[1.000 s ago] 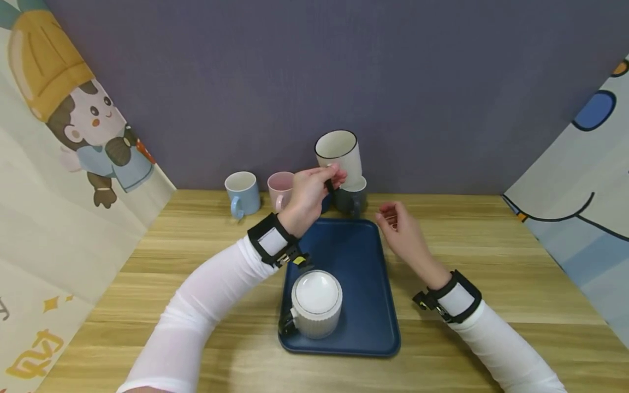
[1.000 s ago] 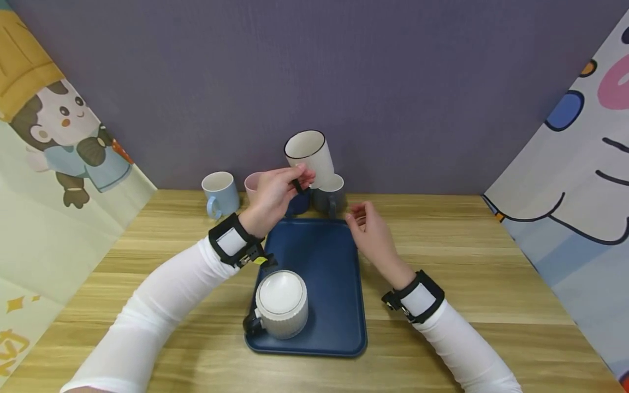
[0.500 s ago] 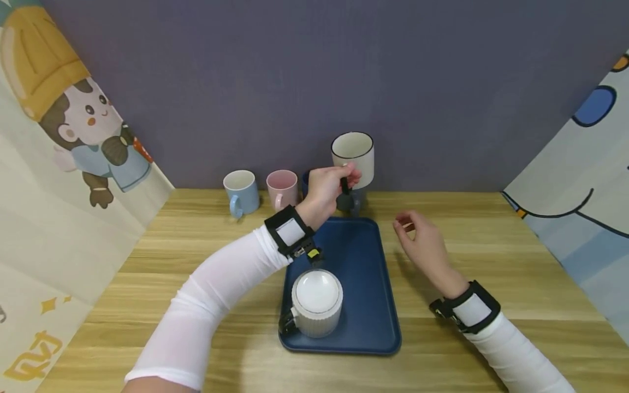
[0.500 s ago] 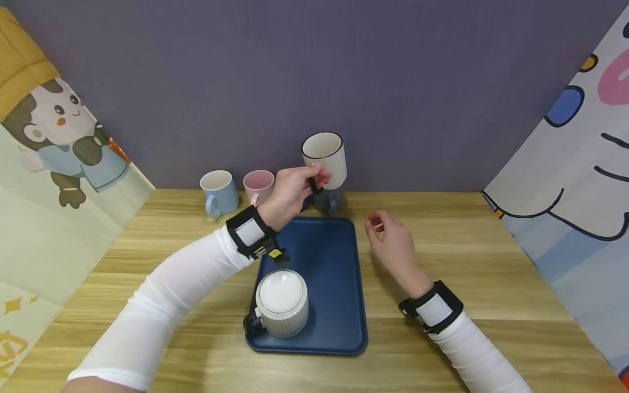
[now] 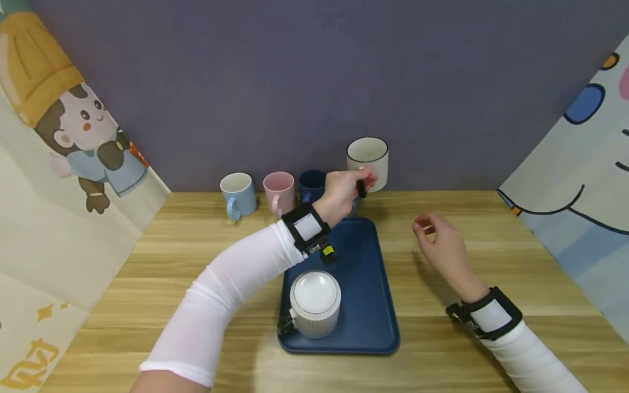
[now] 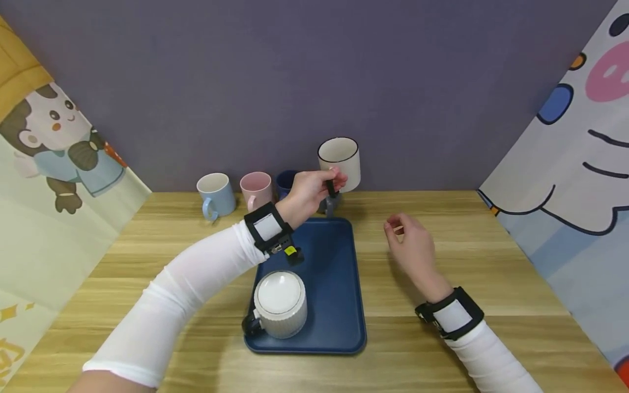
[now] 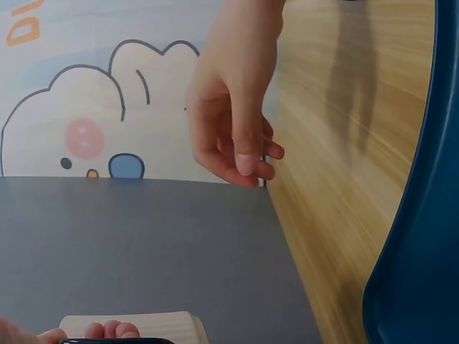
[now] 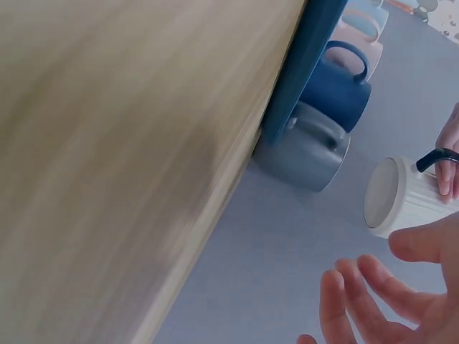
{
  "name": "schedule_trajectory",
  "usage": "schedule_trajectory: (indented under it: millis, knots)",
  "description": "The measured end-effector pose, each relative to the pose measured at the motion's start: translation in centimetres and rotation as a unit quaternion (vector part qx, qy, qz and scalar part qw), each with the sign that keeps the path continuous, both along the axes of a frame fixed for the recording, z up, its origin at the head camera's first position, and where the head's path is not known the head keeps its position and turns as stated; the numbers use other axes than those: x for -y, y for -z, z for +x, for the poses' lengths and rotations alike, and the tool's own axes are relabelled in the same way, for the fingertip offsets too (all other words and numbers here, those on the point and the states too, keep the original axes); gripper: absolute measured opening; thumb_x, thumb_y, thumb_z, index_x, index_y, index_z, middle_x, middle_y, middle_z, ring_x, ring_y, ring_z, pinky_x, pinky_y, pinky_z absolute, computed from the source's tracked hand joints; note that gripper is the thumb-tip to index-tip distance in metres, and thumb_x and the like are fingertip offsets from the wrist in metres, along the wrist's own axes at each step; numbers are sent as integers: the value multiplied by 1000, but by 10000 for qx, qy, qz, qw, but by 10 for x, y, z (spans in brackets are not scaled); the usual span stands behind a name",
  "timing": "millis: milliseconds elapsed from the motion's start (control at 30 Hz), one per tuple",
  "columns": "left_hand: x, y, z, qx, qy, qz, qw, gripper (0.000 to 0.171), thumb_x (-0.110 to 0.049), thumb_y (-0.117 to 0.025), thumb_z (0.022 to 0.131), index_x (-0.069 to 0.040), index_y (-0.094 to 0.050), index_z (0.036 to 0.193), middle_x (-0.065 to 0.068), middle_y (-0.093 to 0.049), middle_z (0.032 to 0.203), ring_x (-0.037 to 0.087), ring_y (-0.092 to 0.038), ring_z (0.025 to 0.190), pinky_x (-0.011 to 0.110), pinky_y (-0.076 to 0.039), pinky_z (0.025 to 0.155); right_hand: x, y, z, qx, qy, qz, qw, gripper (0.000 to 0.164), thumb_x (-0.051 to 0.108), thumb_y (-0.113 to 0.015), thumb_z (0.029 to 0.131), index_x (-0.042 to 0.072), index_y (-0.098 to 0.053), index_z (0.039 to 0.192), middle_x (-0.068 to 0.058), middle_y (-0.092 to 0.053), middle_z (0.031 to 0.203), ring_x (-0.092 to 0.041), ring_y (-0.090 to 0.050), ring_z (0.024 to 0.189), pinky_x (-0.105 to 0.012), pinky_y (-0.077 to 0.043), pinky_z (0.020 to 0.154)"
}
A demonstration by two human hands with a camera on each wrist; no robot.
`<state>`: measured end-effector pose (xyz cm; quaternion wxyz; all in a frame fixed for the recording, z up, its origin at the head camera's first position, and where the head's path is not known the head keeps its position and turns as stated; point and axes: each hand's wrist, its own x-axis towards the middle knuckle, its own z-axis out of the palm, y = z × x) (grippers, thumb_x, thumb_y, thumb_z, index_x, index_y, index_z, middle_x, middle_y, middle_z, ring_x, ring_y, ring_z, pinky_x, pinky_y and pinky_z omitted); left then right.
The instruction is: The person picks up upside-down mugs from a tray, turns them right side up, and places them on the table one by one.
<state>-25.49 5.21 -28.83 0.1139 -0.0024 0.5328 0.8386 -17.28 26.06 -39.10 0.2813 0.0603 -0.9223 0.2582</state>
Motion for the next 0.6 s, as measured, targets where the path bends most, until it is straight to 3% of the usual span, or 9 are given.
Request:
schedule_trajectory:
  millis: [233,433,600]
  knots:
    - [-15,4,-6,194,-123,-6,9997,17,1,-63,86,9,-69,99,15,-71,81,19,-66,72,36,-54,85,-10,-1,6,33,179,36,9998,20,17,-60,93,0,-62,102,-18,-65,96,-34,-64,81,-47,-48,67]
    - [-27,9,-9,189,-25,-201,9996,16,0,-61,88,8,-70,99,9,-68,77,19,-64,73,38,-53,87,-19,-3,12,176,394,21,9991,22,20,-59,93,0,-62,102,-20,-64,96,-35,-62,81,-45,-47,65]
    - [-35,15,-12,257,36,-286,9993,16,-1,-62,87,6,-70,99,17,-72,90,23,-67,79,38,-52,88,-23,-3,15,255,486,24,9985,23,20,-59,93,0,-61,104,-20,-64,97,-36,-63,83,-43,-47,64]
